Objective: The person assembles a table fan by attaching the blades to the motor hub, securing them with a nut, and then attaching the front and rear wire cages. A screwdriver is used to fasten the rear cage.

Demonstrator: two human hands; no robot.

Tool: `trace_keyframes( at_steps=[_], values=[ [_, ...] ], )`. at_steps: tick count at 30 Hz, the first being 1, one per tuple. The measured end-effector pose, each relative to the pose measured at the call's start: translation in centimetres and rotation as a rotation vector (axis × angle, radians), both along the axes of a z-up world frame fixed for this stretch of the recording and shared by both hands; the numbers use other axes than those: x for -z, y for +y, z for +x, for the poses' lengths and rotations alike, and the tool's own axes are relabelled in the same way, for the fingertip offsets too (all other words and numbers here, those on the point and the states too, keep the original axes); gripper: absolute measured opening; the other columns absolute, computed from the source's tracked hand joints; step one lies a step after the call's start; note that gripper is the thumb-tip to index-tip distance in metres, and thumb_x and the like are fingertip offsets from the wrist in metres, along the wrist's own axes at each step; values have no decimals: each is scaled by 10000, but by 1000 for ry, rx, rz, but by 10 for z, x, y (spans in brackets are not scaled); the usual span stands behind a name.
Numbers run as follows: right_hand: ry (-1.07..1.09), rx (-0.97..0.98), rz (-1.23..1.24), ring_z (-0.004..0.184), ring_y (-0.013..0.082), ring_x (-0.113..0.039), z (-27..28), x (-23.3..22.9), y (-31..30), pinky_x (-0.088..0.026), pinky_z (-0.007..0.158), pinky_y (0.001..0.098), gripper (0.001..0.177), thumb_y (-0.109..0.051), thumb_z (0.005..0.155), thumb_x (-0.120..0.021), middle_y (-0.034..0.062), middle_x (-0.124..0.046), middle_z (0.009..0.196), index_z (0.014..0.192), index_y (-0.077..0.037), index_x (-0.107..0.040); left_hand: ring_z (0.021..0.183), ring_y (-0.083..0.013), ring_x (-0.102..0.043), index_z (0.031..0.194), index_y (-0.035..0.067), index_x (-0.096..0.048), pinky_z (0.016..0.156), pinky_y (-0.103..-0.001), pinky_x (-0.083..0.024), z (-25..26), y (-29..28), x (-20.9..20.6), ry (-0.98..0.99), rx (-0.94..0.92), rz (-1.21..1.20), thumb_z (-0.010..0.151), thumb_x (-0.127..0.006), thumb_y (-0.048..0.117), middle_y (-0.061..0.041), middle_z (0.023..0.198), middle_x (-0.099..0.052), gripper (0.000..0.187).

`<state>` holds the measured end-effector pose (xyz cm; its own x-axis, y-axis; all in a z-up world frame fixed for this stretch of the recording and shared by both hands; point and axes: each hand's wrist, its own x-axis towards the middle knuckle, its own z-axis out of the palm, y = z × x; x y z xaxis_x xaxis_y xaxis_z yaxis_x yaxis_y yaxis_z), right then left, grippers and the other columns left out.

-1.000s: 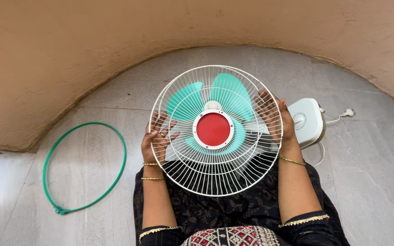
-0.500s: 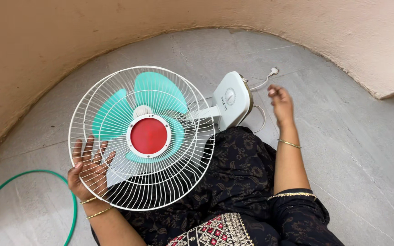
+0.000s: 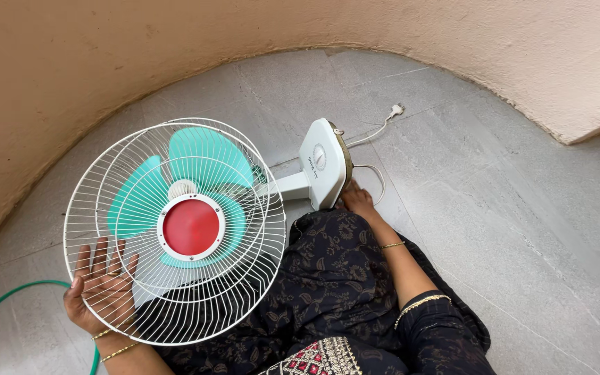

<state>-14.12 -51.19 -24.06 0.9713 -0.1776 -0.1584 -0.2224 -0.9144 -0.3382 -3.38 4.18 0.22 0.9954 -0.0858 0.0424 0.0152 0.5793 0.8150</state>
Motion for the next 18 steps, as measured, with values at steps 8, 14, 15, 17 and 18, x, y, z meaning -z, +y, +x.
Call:
trace_keyframes(
  at_steps=[8, 14, 15, 17, 18],
  values=[
    [-183, 143, 545, 1435, 252, -399, -2, -11, 5, -350, 1138, 497, 303, -210, 933, -635, 102, -497, 1540, 1211, -129, -721, 1507, -410, -435, 1555, 146, -452, 1174, -649, -453, -7, -4, 18, -101, -59, -85, 942, -611, 324, -155, 1576, -461, 658],
    [-947, 483, 885, 1074, 165, -678, -4, -121, 1, -544, 995, 315, 190, -36, 1053, -563, 102, -732, 1147, 1177, -11, -704, 1466, -393, -474, 1543, 138, -457, 1142, -618, -490, -11, -14, 18, -131, -118, -123, 936, -584, 292, -149, 1581, -459, 638],
    [-1084, 496, 917, 1044, 162, -682, 1, -149, 1, -564, 991, 323, 159, -23, 1069, -562, 100, -733, 1120, 1147, -4, -699, 1462, -383, -475, 1544, 136, -455, 1142, -612, -495, -11, -14, 17, -130, -118, -135, 939, -581, 288, -142, 1582, -455, 636],
    [-1242, 407, 837, 1044, 157, -703, 7, -205, 6, -596, 994, 331, 150, -21, 1076, -547, 93, -726, 1099, 1128, -1, -686, 1443, -390, -486, 1526, 119, -459, 1128, -611, -501, -10, -16, 19, -142, -131, -143, 941, -579, 288, -151, 1566, -463, 620],
    [-1275, 324, 815, 1024, 163, -712, 15, -231, 12, -614, 965, 324, 130, -17, 1091, -563, 98, -727, 1082, 1129, 7, -684, 1434, -393, -492, 1517, 111, -462, 1121, -610, -503, -10, -17, 20, -150, -139, -148, 942, -579, 287, -155, 1558, -467, 613]
  ],
)
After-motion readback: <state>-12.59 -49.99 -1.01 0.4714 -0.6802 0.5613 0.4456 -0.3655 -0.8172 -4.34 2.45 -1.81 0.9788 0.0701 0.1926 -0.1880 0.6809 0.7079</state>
